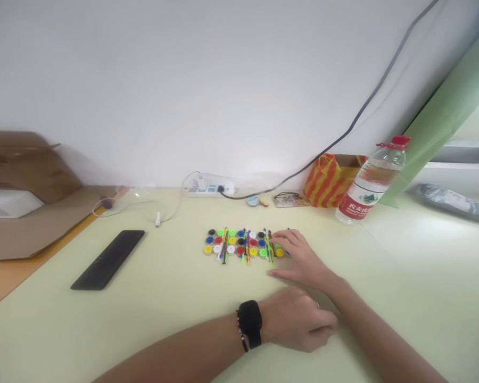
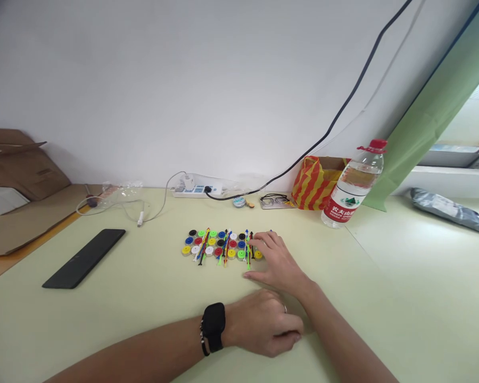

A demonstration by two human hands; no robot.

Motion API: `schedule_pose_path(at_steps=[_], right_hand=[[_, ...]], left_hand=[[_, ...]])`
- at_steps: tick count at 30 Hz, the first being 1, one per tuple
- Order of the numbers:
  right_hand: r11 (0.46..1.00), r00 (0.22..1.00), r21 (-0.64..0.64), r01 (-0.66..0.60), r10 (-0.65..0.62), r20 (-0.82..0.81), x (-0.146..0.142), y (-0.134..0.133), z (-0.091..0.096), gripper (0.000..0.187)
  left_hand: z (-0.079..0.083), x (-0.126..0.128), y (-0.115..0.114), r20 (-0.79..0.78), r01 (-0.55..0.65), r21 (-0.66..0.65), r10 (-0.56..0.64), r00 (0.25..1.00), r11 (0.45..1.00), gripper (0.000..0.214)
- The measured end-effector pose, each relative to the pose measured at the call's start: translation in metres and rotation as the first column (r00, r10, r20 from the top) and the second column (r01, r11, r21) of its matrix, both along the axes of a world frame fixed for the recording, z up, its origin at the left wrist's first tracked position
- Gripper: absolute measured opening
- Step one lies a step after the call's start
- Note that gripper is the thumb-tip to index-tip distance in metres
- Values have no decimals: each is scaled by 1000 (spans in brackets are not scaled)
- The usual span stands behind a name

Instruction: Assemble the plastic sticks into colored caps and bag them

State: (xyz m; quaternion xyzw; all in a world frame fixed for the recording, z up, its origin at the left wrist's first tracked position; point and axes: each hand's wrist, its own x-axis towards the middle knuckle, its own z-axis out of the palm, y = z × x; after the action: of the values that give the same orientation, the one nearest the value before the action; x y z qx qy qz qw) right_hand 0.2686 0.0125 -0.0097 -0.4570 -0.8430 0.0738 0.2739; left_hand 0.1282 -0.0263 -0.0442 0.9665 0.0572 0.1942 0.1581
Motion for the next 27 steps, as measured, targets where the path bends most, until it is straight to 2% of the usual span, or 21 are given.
schedule_pose_path(at_steps=[4,8,12,16,21,27], right_hand=[[998,998,39,58,-59,17,-1,7,-13,55],[993,995,64,101,-102,20,-2,9,-17,46],[991,993,73,115,-115,5,-2,8,-18,46],[986,988,87,141,-146,59,-1,9,-20,49],[986,984,95,139,-148,95,-3,7,-22,44],[989,990,67,129,-132,42,0,8,-19,42]], left_hand=[[4,0,0,-4,-2,23,3,1000,1000,14],[6,0,1,-3,6,30,-6,1000,1000,15],[5,0,1,1,3,20,-3,1000,1000,15],[4,0,0,-2,-4,15,4,1000,1000,15],[4,1,1,13,4,14,-4,1000,1000,17],[4,0,1,-1,-8,19,8,1000,1000,16]])
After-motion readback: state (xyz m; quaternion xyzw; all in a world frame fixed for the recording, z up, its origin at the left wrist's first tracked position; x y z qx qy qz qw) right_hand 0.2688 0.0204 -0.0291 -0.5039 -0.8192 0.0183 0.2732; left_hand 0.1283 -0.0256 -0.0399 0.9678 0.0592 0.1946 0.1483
